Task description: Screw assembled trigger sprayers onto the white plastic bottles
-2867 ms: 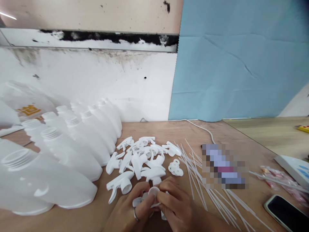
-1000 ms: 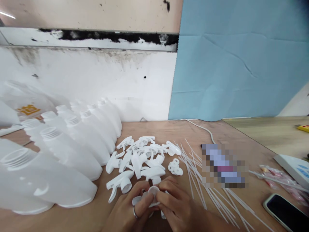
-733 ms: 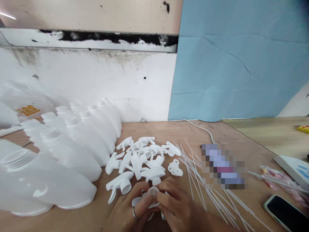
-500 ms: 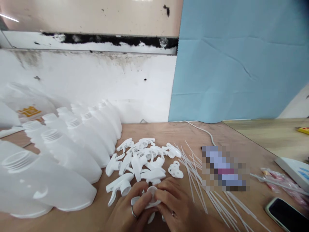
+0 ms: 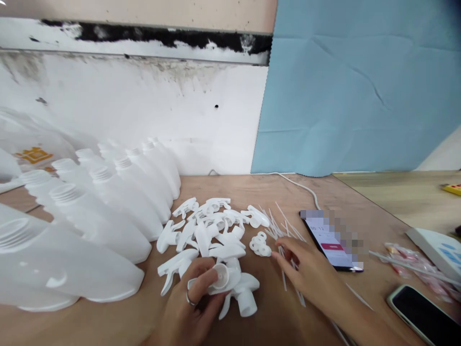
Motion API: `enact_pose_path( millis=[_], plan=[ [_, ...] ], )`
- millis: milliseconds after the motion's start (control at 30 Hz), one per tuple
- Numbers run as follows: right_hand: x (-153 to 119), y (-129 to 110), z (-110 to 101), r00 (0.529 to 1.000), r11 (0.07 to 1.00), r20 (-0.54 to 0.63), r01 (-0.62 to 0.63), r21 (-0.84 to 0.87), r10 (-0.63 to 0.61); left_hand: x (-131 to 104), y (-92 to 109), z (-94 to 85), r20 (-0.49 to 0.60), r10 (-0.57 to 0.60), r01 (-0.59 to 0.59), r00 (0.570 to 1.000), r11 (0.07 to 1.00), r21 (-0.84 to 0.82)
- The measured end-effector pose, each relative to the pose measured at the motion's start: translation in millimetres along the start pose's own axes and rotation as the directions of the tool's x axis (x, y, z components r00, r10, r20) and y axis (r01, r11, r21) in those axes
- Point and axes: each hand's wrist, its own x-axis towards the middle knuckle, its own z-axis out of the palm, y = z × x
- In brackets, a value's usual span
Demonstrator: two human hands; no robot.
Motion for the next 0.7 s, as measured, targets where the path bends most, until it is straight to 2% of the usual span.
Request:
enact_pose_path(
  millis=[100, 233, 367, 533, 700],
  plan=[
    [-2.0, 13.2, 3.8, 0.992, 0.993, 0.095, -0.077, -0.093, 0.086, 0.8, 3.3, -1.9, 0.037, -0.001, 0.002, 0.999, 0.999, -0.035],
    [-0.3, 16.1, 5.1, 0.984, 0.993, 0.144, -0.099, -0.059, 0.107, 0.6, 4.1, -3.4, 0.08, -0.031, 0.036, 0.996, 0.998, -0.059],
    [2.5, 18.8, 5.3, 0.982, 0.992, 0.142, -0.123, -0.023, 0.125, 0.1, 3.3, -3.1, 0.09, -0.054, 0.062, 0.994, 0.994, -0.086],
    [2.0, 25.8, 7.6, 0.989, 0.991, 0.09, -0.11, -0.082, 0.117, 2.0, 3.2, -1.7, 0.063, -0.054, 0.058, 0.997, 0.997, -0.053],
    [0.7, 30.7, 9.9, 0.99, 0.992, 0.071, -0.118, -0.036, 0.12, 1.0, 3.2, -1.3, 0.059, -0.051, 0.053, 0.997, 0.998, -0.041]
  ],
)
